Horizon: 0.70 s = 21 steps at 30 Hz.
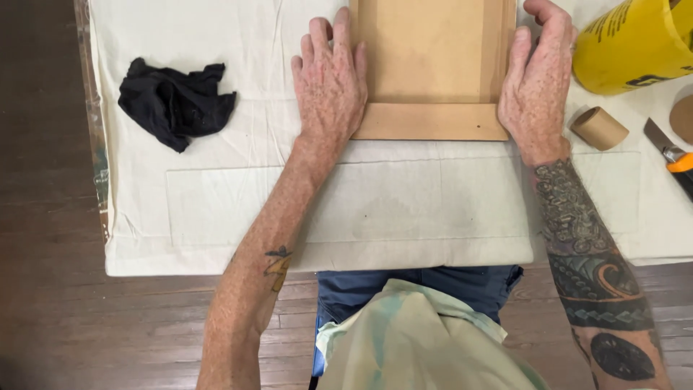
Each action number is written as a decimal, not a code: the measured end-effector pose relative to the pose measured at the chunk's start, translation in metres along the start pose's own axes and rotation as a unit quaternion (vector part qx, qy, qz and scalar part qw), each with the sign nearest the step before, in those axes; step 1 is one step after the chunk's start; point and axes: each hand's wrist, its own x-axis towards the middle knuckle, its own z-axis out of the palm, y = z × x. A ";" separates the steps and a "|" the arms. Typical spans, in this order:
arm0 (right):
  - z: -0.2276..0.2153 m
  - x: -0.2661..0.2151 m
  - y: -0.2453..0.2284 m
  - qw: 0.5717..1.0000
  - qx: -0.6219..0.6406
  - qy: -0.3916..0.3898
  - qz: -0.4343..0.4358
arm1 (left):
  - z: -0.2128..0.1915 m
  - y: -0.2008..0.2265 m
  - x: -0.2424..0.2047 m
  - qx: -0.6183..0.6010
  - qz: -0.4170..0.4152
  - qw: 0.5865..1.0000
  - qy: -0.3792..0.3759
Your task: Lining the interior of a wooden box with a material strip using adhesive and a utility knife
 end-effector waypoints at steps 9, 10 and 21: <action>0.001 -0.001 0.005 1.000 -0.014 -0.011 0.008 | 0.002 -0.003 -0.003 -0.028 -0.009 0.999 -0.019; 0.001 -0.001 0.005 1.000 -0.014 -0.013 0.009 | 0.004 -0.004 -0.003 -0.028 -0.010 0.999 -0.020; -0.001 -0.002 0.002 1.000 -0.024 -0.002 -0.015 | 0.003 -0.009 -0.002 -0.032 0.019 0.999 0.008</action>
